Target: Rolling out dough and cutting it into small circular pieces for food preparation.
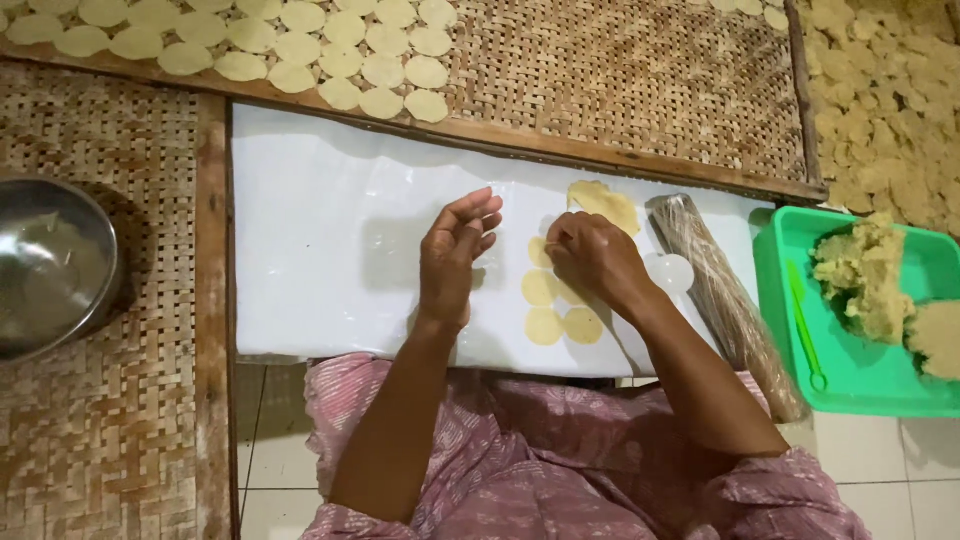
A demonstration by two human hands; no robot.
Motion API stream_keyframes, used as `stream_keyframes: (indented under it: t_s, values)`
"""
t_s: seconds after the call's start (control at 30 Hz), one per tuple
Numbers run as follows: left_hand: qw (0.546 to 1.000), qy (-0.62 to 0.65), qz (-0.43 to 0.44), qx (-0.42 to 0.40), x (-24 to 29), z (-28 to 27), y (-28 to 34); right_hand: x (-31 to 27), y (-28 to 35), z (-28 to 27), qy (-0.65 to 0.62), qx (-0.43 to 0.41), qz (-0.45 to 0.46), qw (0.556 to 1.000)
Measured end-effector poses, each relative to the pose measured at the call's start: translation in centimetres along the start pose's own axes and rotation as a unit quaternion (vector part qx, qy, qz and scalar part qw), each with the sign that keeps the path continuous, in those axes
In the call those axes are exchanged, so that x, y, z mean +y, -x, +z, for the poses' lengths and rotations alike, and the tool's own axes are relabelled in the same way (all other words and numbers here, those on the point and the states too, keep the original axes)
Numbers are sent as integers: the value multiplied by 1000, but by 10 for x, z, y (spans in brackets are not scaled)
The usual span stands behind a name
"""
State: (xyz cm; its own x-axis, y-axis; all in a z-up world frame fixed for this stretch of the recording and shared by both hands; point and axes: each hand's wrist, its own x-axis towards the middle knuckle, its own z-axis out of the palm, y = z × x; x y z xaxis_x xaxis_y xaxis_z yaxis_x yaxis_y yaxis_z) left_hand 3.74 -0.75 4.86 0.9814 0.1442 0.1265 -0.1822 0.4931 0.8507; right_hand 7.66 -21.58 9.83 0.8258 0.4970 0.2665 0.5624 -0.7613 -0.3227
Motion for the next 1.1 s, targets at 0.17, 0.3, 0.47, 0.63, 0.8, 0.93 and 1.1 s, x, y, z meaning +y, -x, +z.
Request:
stream_keyframes:
  t_s: [0.17,0.3,0.47,0.63,0.8,0.93,1.1]
  values:
    - [997,-22,-63,-27,-8,2,-4,-7,3,-9,-66,-50,83,993]
    - [983,-83,-148,-66,-44,-9,-12,-22,1,-30,-96,-4,22,995]
    - [968,79,-237,-36,-38,3,-14,-32,3,-32,-75,62,-108,989]
    - [982,128,-141,-17,-48,-3,-17,-39,7,-26,-24,52,-177,982]
    - [996,90,-17,-7,-29,4,-18,-25,5,-18,-85,134,-204,966]
    - [996,64,5,-59,-16,8,-9,-9,-9,-14,-285,99,-11,953]
    - [996,-45,-2,-71,-16,9,-6,-7,-24,-12,-478,-43,104,871]
